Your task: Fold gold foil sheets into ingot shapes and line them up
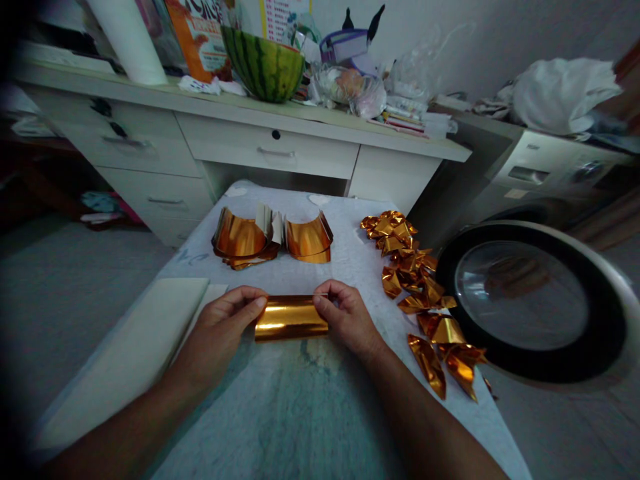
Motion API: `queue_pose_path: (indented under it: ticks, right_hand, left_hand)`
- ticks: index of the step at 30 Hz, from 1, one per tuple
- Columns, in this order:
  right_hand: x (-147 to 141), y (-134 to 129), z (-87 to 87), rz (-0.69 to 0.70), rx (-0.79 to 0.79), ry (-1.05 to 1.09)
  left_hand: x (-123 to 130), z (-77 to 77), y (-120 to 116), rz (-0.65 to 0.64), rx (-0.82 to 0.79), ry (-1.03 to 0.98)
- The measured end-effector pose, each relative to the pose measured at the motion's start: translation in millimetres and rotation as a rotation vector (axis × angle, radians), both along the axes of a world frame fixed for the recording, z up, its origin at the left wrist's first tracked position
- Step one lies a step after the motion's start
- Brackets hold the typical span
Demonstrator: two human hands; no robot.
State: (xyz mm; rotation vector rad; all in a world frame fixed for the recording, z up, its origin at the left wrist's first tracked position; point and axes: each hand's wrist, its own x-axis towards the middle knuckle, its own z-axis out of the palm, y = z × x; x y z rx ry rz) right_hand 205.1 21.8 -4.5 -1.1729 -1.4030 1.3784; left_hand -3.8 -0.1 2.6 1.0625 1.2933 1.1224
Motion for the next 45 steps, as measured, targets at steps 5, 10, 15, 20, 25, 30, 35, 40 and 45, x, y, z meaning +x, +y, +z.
queue_pose_path:
  ticks: [5, 10, 15, 20, 25, 30, 35, 40, 45]
  right_hand:
    - [0, 2, -0.5, -0.021, 0.034, -0.022]
    - [1, 2, 0.0, -0.014, 0.03, -0.039]
    - [2, 2, 1.7, -0.017, 0.017, -0.052]
    - [0, 2, 3.1, -0.03, 0.0, -0.089]
    - [0, 2, 4.1, -0.046, 0.014, -0.108]
    - [-1, 2, 1.8, -0.061, 0.052, -0.177]
    - [-3, 3, -4.7, -0.064, 0.092, -0.318]
    - [-7, 2, -4.1, -0.09, 0.153, -0.494]
    - [-9, 2, -3.0, -0.101, 0.32, -0.758]
  left_hand:
    - [-1, 0.3, -1, -0.017, -0.015, -0.006]
    - [-2, 2.1, -1, -0.02, 0.005, 0.015]
    - [-2, 2.0, 0, -0.027, 0.012, 0.032]
    - [-2, 6.1, -1, -0.038, 0.006, 0.025]
    - [-2, 8.9, 0, -0.035, 0.005, 0.049]
    - [-2, 5.1, 2, -0.044, 0.013, 0.145]
    - [-5, 1.7, 4, -0.101, 0.099, 0.383]
    - [-6, 0.7, 5, -0.157, 0.166, 0.711]
    - [-5, -2.4, 6, -0.232, 0.248, 0.985]
